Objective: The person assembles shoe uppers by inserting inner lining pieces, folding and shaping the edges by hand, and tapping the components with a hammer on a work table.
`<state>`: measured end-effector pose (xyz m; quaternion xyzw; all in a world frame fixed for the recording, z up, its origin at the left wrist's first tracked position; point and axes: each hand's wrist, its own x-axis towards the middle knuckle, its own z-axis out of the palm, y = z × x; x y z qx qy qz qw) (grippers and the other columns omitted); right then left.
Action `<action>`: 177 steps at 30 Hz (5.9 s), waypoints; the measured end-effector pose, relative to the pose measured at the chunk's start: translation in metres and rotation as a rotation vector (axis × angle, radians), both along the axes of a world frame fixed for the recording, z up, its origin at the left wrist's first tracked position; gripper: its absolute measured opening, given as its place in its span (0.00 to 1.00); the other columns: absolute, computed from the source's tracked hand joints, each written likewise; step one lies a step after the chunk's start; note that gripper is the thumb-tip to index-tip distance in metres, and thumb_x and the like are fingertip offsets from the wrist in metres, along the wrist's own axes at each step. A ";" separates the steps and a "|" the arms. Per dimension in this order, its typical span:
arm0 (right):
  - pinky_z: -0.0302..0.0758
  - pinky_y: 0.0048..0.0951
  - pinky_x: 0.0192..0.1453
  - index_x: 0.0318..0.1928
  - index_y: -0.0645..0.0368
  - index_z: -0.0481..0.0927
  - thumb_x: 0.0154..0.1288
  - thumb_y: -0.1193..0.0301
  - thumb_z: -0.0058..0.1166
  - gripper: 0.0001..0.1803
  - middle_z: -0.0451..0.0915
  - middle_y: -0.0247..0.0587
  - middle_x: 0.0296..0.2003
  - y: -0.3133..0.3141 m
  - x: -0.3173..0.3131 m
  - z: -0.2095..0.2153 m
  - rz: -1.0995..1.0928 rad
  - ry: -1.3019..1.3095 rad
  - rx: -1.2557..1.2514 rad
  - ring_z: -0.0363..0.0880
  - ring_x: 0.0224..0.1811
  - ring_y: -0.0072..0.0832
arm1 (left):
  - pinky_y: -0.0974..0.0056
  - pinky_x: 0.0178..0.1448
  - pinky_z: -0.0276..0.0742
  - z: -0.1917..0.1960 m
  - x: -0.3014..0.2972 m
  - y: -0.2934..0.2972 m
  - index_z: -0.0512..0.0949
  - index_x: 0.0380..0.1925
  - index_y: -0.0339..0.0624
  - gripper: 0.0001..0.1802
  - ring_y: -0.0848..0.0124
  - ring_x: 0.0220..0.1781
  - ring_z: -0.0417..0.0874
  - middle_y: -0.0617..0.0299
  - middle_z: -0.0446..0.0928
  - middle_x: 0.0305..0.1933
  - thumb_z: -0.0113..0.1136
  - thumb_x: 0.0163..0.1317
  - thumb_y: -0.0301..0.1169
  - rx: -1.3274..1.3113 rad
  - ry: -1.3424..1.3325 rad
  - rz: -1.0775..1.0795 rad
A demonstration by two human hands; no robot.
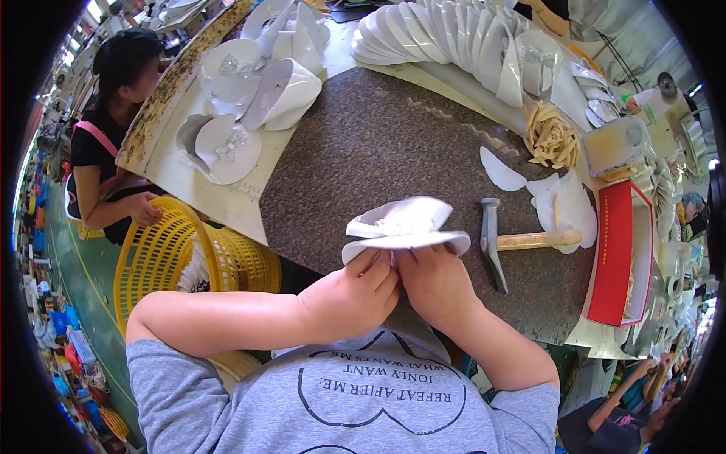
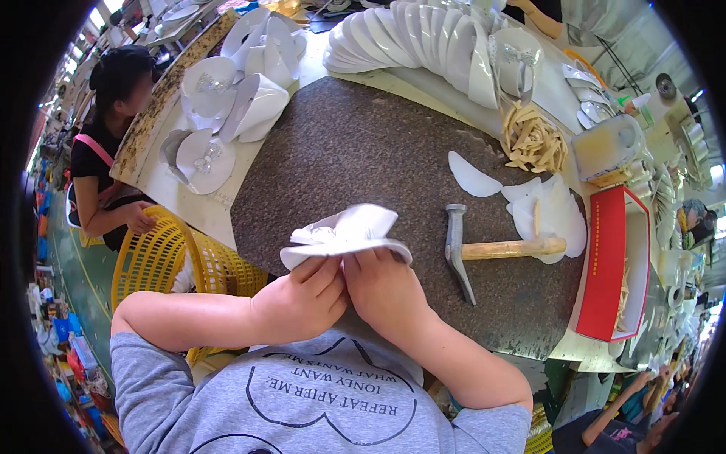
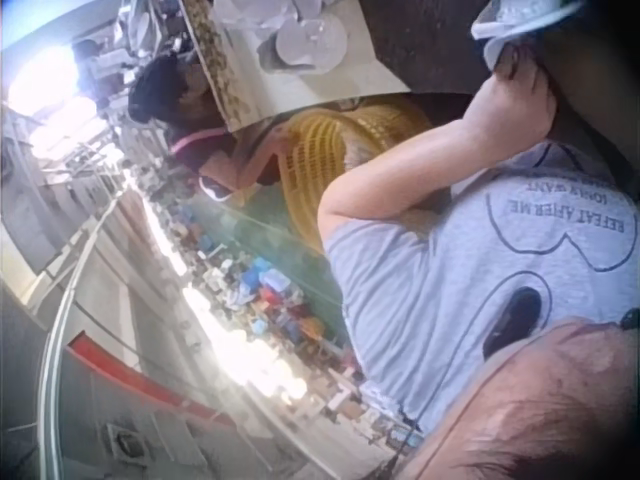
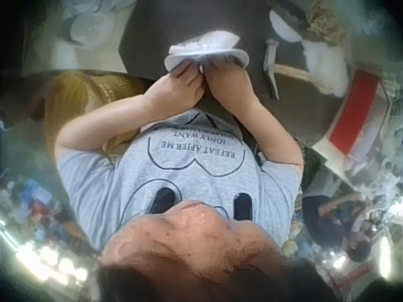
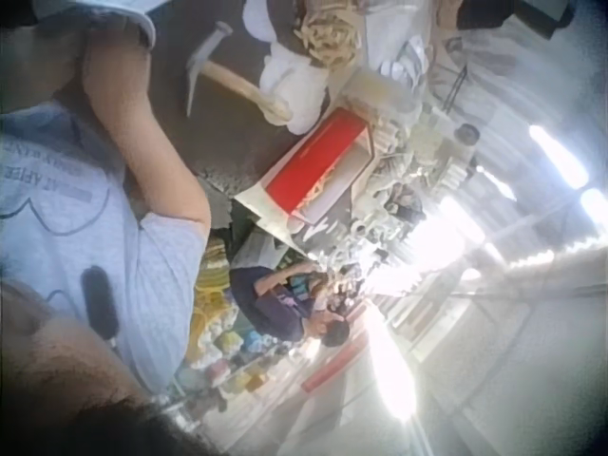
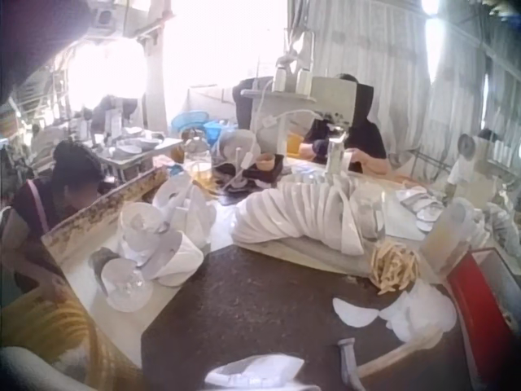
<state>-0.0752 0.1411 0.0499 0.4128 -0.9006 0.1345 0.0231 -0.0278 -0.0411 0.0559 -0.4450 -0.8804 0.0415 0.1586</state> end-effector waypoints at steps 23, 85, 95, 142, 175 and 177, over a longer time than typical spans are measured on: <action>0.81 0.32 0.30 0.37 0.54 0.82 0.53 0.69 0.57 0.09 0.78 0.36 0.33 -0.017 -0.014 -0.012 0.039 0.153 -0.006 0.83 0.31 0.32 | 0.53 0.58 0.78 -0.014 0.013 -0.007 0.80 0.33 0.34 0.16 0.57 0.44 0.82 0.48 0.80 0.41 0.54 0.49 0.34 0.125 0.049 0.103; 0.73 0.33 0.61 0.58 0.60 0.75 0.61 0.69 0.67 0.26 0.78 0.40 0.56 0.006 0.005 -0.011 -0.162 -1.096 -1.508 0.77 0.56 0.29 | 0.59 0.39 0.76 0.028 -0.073 0.007 0.80 0.34 0.36 0.07 0.57 0.30 0.81 0.50 0.79 0.28 0.63 0.62 0.29 1.189 -0.836 0.268; 0.72 0.35 0.66 0.58 0.62 0.73 0.69 0.75 0.57 0.18 0.76 0.43 0.57 -0.022 0.004 0.005 -0.326 -0.895 -1.646 0.75 0.60 0.30 | 0.61 0.43 0.79 0.011 -0.044 0.009 0.81 0.39 0.44 0.13 0.61 0.39 0.80 0.59 0.77 0.38 0.69 0.53 0.29 1.325 -0.006 0.185; 0.72 0.32 0.62 0.60 0.69 0.71 0.68 0.71 0.59 0.23 0.79 0.46 0.53 -0.031 0.012 -0.003 -0.344 -1.101 -1.613 0.78 0.56 0.31 | 0.53 0.62 0.74 0.002 -0.029 -0.013 0.74 0.54 0.32 0.22 0.58 0.52 0.77 0.53 0.73 0.46 0.54 0.59 0.28 0.913 0.015 0.075; 0.76 0.28 0.56 0.52 0.64 0.80 0.62 0.76 0.65 0.18 0.83 0.39 0.48 -0.020 -0.003 -0.004 -0.290 -1.025 -1.091 0.81 0.50 0.25 | 0.61 0.41 0.79 -0.013 -0.018 -0.039 0.83 0.34 0.42 0.15 0.61 0.38 0.82 0.59 0.79 0.33 0.74 0.44 0.27 0.971 -0.256 0.309; 0.77 0.28 0.55 0.52 0.64 0.80 0.60 0.76 0.66 0.19 0.83 0.39 0.48 -0.014 -0.014 0.002 -0.358 -1.165 -1.087 0.81 0.49 0.25 | 0.60 0.41 0.78 -0.013 -0.020 -0.043 0.82 0.32 0.41 0.12 0.60 0.37 0.82 0.58 0.78 0.31 0.73 0.45 0.25 0.978 -0.348 0.361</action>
